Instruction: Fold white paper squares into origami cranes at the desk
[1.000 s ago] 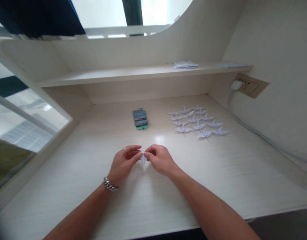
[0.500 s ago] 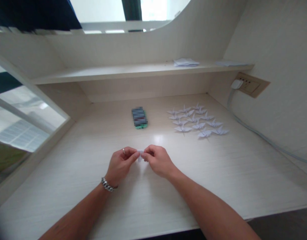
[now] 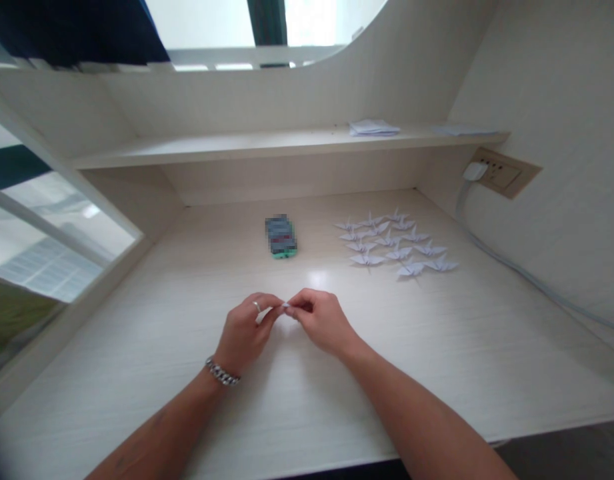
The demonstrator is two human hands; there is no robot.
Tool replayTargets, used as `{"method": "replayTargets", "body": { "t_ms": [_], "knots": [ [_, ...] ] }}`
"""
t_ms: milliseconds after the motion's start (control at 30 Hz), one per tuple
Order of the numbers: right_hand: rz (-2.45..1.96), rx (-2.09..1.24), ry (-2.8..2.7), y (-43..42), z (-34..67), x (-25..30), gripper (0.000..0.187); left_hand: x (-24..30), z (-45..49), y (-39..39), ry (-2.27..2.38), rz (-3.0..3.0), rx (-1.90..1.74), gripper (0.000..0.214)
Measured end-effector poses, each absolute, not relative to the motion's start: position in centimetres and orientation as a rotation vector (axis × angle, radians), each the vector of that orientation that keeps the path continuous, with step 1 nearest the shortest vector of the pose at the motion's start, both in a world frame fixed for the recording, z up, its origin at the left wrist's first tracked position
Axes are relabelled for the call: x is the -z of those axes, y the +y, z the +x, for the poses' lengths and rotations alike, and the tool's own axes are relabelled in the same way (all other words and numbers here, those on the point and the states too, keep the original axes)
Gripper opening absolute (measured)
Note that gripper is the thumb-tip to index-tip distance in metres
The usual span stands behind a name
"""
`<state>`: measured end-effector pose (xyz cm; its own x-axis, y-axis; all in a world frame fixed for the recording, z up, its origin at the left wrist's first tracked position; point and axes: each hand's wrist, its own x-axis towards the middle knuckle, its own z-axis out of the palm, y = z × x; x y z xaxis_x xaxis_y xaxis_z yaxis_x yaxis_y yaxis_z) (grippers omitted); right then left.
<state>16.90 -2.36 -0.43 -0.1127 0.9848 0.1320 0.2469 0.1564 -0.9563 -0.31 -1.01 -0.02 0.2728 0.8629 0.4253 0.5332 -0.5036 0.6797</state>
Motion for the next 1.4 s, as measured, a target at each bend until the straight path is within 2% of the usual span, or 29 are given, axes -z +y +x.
{"method": "replayTargets", "body": {
  "t_ms": [133,267,433,533,833,1400],
  "knots": [
    [-1.212,-0.904,-1.413,-2.7,16.2,0.6,0.008,-0.2,-0.2,-0.8,1.511,1.808,-1.19,0.022],
    [-1.082,-0.729,-1.385,-2.8,15.9,0.8,0.006,-0.4,0.2,-0.7,1.246,1.558,-1.088,0.025],
    [-0.974,-0.468,-1.533,-2.7,15.9,0.7,0.013,-0.3,0.7,-1.0,1.038,1.319,-1.183,0.022],
    [-0.966,-0.495,-1.577,-2.8,16.0,0.4,0.014,-0.2,0.7,-1.0,1.008,1.282,-1.199,0.02],
    [-0.983,-0.873,-1.352,-2.6,15.8,0.7,0.01,-0.1,0.5,-1.1,1.024,1.32,-1.253,0.016],
    [-1.11,-0.767,-1.412,-3.0,15.6,0.1,0.017,0.4,0.9,-1.2,1.028,1.473,-1.359,0.01]
  ]
}}
